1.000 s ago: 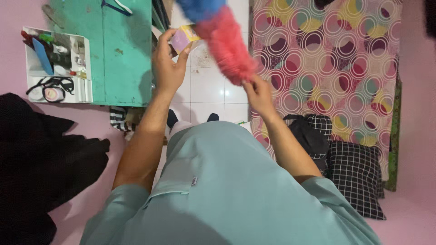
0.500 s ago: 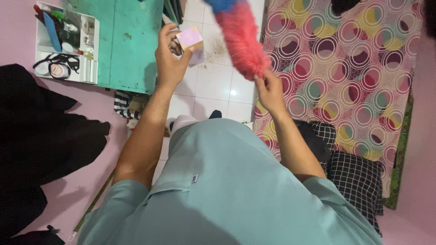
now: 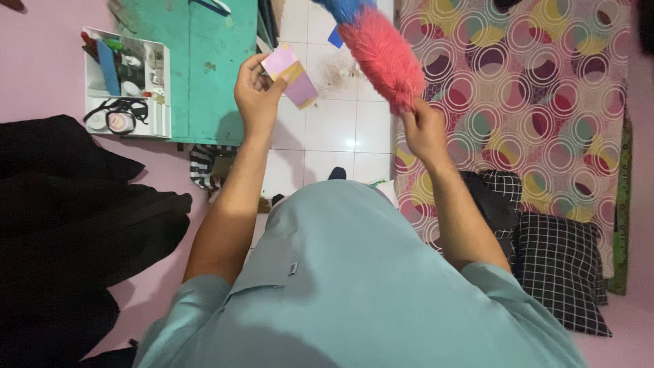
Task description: The person uses a feather duster to wipe dust off several small items on a green cabinet, including a toothbrush, a white tube, a small box, and a cylindrical container. The person picks up each item, dusts it, and places it back on the cabinet.
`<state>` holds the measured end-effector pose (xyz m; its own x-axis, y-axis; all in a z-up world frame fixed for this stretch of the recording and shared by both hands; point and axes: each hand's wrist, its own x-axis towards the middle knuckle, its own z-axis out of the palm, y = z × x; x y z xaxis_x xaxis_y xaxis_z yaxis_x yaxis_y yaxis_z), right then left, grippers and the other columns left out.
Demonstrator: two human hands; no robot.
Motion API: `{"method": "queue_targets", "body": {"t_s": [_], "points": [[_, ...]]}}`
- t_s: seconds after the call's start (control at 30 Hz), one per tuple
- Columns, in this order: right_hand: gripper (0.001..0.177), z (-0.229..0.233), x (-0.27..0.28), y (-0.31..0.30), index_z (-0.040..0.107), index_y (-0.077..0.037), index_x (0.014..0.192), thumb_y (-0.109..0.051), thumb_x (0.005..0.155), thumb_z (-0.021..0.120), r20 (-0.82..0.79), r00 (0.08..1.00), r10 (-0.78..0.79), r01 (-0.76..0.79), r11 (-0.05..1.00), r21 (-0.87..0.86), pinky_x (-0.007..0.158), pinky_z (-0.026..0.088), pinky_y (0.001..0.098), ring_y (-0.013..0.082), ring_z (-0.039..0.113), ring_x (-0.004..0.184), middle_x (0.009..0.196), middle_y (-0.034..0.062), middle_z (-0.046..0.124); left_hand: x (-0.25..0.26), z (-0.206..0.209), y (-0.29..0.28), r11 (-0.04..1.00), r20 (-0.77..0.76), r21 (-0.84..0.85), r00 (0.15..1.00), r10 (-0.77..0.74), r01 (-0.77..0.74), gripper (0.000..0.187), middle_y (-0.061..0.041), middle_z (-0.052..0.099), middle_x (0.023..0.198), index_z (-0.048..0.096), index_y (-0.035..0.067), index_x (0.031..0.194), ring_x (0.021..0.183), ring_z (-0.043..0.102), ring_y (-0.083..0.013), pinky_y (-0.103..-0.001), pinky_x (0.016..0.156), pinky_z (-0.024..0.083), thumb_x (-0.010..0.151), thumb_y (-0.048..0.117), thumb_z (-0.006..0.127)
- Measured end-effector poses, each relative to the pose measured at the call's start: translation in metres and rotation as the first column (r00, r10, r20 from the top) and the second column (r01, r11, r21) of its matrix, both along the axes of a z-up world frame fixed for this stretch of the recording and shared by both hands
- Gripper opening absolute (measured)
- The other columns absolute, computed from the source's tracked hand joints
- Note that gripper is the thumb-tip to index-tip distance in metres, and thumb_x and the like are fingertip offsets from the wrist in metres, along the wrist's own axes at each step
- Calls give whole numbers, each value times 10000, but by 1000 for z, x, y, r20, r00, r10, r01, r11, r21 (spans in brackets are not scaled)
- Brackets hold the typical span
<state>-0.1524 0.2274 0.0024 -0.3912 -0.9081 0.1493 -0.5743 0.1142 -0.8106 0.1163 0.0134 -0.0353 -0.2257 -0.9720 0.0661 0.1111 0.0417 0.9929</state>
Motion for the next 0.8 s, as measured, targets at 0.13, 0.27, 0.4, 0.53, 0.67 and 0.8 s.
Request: {"method": "queue_targets", "body": {"t_s": [0.13,0.27,0.4,0.53,0.67,0.8], "points": [[207,-17,55,-5,690,-30,1206,-103,1024,623,299,953,46,-56,998,26,677,471,295,100,562,775,876,74,663,26,8,-4,999,-155,2,987,-51,52,498,-88,637,1285,511,11,1332,1106,601,-118,-252,950,505,901,-135,713],[204,-45,94,-2,673,-38,1220,-129,1050,605,264,963,52,-82,991,103,646,442,318,134,500,724,823,98,614,58,8,-9,991,-355,-21,926,-130,132,525,-62,544,1333,473,19,1369,1254,539,-136,-338,1158,514,936,-154,715],[165,-70,89,9,686,-43,1152,-150,1034,644,-25,1000,9,-2,963,270,666,451,334,129,540,724,821,120,647,86,14,-8,983,-331,35,930,-161,183,501,-101,643,1266,484,29,1331,1199,628,-184,-338,1087,525,925,-129,733],[187,-64,101,22,669,-34,1153,-146,1005,653,-114,992,-47,67,981,183,670,456,324,101,555,737,816,115,637,101,25,-7,969,-274,-2,932,-239,248,493,-96,660,1240,507,26,1313,1179,647,-184,-337,1060,541,919,-122,762],[200,-40,141,22,648,-28,1180,-149,1030,592,185,981,-52,33,994,102,607,431,316,114,488,672,749,79,591,106,27,-3,951,-231,-23,924,-304,307,495,-90,661,1263,519,31,1307,1186,648,-177,-328,1053,540,897,-121,750],[192,-51,168,19,645,-31,1171,-175,1061,582,218,975,-35,4,990,141,584,402,315,116,455,628,704,62,539,110,27,-6,947,-276,-67,906,-322,316,492,-89,655,1261,521,34,1320,1218,642,-185,-352,1093,547,915,-138,742]]}}
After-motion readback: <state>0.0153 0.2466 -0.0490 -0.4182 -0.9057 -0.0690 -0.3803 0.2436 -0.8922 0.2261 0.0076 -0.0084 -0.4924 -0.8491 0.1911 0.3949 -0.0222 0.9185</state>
